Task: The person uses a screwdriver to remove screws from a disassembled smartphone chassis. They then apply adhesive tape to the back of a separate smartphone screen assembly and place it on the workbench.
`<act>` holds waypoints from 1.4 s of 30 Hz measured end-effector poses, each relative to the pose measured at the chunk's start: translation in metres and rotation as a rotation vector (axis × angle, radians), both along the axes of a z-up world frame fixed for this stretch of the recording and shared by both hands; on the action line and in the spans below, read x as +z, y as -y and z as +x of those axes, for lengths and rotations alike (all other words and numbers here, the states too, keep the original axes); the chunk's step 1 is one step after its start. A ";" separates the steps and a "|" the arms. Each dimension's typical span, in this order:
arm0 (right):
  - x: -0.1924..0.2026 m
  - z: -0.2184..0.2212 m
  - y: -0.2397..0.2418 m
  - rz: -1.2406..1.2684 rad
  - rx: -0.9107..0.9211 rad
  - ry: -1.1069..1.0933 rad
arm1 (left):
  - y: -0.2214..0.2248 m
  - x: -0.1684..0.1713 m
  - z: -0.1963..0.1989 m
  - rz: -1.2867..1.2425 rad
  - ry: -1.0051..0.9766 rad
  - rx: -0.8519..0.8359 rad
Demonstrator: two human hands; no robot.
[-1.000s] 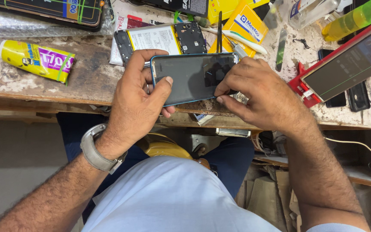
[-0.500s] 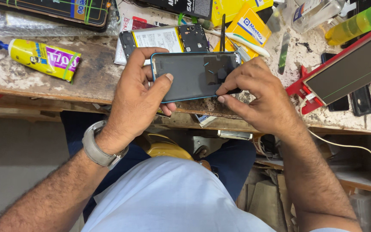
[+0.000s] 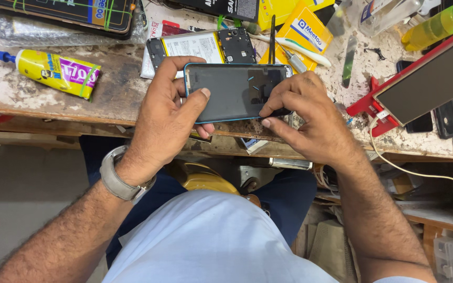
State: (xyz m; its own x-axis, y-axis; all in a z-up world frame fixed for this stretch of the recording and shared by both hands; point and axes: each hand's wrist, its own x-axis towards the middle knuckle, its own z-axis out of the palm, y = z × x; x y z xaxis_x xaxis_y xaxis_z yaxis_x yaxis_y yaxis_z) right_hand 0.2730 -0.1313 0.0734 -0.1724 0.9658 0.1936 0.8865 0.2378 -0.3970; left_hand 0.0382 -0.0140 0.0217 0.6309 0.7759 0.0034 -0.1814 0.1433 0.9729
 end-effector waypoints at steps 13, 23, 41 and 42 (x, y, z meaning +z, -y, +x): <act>0.003 0.001 -0.004 0.003 0.068 0.047 | -0.001 0.001 -0.001 0.015 -0.004 -0.022; -0.003 0.006 -0.004 -0.004 0.066 0.034 | -0.002 0.005 0.000 0.032 -0.102 -0.017; -0.022 0.017 0.005 0.073 -0.027 -0.110 | -0.002 0.005 0.008 0.040 -0.108 -0.018; -0.022 0.018 0.004 0.069 -0.026 -0.117 | -0.001 0.005 0.009 0.038 -0.103 -0.016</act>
